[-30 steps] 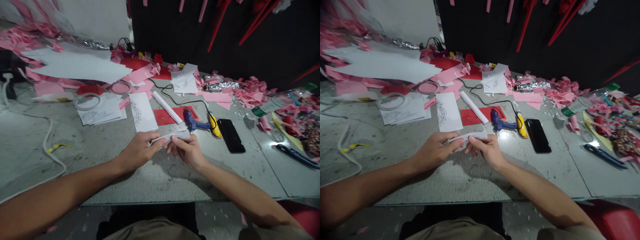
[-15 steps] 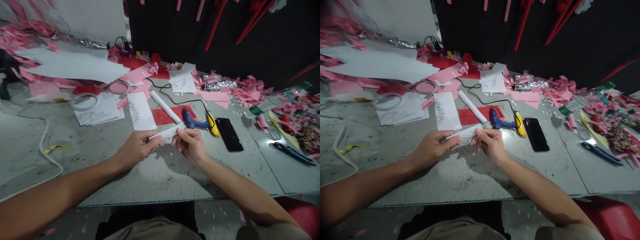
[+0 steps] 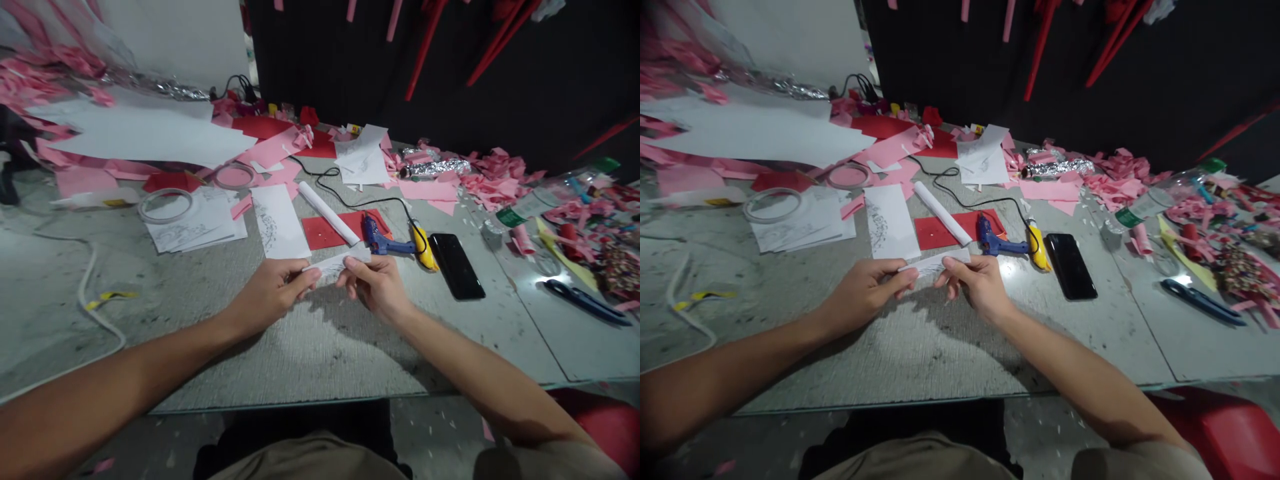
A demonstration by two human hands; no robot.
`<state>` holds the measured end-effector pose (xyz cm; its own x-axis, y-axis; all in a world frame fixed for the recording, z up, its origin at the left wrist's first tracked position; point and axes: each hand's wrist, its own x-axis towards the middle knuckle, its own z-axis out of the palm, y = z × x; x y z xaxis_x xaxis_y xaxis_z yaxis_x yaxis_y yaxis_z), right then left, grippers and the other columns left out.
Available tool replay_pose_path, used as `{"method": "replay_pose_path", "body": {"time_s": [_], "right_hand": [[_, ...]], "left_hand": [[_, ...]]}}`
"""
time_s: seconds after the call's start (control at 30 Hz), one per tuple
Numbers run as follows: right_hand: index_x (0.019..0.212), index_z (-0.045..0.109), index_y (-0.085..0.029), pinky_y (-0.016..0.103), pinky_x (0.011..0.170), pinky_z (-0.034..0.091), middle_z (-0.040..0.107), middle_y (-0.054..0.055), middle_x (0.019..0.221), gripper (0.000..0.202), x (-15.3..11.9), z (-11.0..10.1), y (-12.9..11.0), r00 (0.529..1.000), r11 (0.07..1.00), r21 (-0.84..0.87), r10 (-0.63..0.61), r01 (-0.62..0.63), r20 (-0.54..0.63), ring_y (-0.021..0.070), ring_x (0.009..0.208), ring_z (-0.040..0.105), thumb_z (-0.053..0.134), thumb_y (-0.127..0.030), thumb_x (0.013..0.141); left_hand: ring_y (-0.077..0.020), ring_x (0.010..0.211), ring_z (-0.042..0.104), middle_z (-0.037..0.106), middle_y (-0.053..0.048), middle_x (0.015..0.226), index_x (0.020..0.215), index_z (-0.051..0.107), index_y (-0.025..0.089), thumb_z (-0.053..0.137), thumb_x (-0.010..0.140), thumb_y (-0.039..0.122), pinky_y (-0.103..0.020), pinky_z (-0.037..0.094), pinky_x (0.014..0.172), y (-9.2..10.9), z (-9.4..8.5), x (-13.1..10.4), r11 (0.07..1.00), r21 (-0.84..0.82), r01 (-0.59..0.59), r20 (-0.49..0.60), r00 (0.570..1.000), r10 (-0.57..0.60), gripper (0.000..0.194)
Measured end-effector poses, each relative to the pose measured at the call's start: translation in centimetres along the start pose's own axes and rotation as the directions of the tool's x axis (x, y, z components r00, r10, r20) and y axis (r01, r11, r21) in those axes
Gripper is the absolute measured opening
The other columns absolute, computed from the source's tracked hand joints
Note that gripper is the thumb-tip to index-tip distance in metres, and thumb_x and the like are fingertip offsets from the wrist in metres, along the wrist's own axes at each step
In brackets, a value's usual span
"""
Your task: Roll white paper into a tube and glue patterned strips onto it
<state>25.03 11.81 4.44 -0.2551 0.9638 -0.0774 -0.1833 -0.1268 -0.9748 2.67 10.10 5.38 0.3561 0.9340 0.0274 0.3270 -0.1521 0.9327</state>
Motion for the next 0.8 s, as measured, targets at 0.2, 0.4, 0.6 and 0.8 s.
{"method": "replay_pose_path", "body": {"time_s": [0.2, 0.4, 0.6, 0.8], "right_hand": [[0.072, 0.079, -0.017, 0.025, 0.044, 0.049, 0.08, 0.006, 0.071, 0.034, -0.1, -0.3, 0.5, 0.999, 0.999, -0.021, -0.03, 0.031, 0.034, 0.01, 0.042, 0.057, 0.084, -0.045, 0.089], [0.078, 0.08, -0.017, 0.024, 0.044, 0.049, 0.081, 0.006, 0.075, 0.031, 0.1, -1.0, 0.6, 0.994, 0.995, -0.09, -0.037, 0.046, 0.102, 0.0106, 0.045, 0.06, 0.084, -0.045, 0.09], [0.076, 0.081, -0.016, 0.024, 0.045, 0.052, 0.082, 0.008, 0.077, 0.036, 0.5, -1.2, 0.4, 0.997, 0.998, -0.047, -0.026, 0.029, 0.073, 0.0097, 0.045, 0.059, 0.081, -0.048, 0.092], [0.076, 0.082, -0.016, 0.024, 0.046, 0.053, 0.081, 0.007, 0.075, 0.035, 0.6, -1.3, 0.2, 0.996, 0.999, -0.023, -0.036, 0.038, 0.087, 0.0098, 0.045, 0.06, 0.081, -0.047, 0.092]], "left_hand": [[-0.0107, 0.054, 0.046, 0.054, 0.004, 0.059, 0.074, 0.064, 0.018, 0.057, 0.105, 0.048, -0.025, 0.034, 0.054, -0.2, -0.2, -0.2, 0.999, 0.034, -0.009, -0.02, 1.0, 0.01, 0.044], [-0.0118, 0.056, 0.045, 0.052, 0.004, 0.059, 0.07, 0.062, 0.018, 0.056, 0.103, 0.043, -0.027, 0.032, 0.056, -0.2, -0.5, 0.2, 0.975, 0.205, -0.087, -0.065, 0.993, 0.102, 0.042], [-0.0123, 0.06, 0.048, 0.053, 0.003, 0.062, 0.069, 0.061, 0.019, 0.056, 0.103, 0.038, -0.028, 0.034, 0.061, -0.2, -1.3, 0.5, 0.911, 0.359, -0.203, -0.048, 0.971, 0.235, 0.039], [-0.0121, 0.06, 0.049, 0.057, 0.004, 0.065, 0.083, 0.069, 0.019, 0.062, 0.103, 0.043, -0.028, 0.037, 0.062, -0.5, -1.2, 0.6, 0.93, 0.329, -0.165, -0.091, 0.975, 0.205, 0.031]]}}
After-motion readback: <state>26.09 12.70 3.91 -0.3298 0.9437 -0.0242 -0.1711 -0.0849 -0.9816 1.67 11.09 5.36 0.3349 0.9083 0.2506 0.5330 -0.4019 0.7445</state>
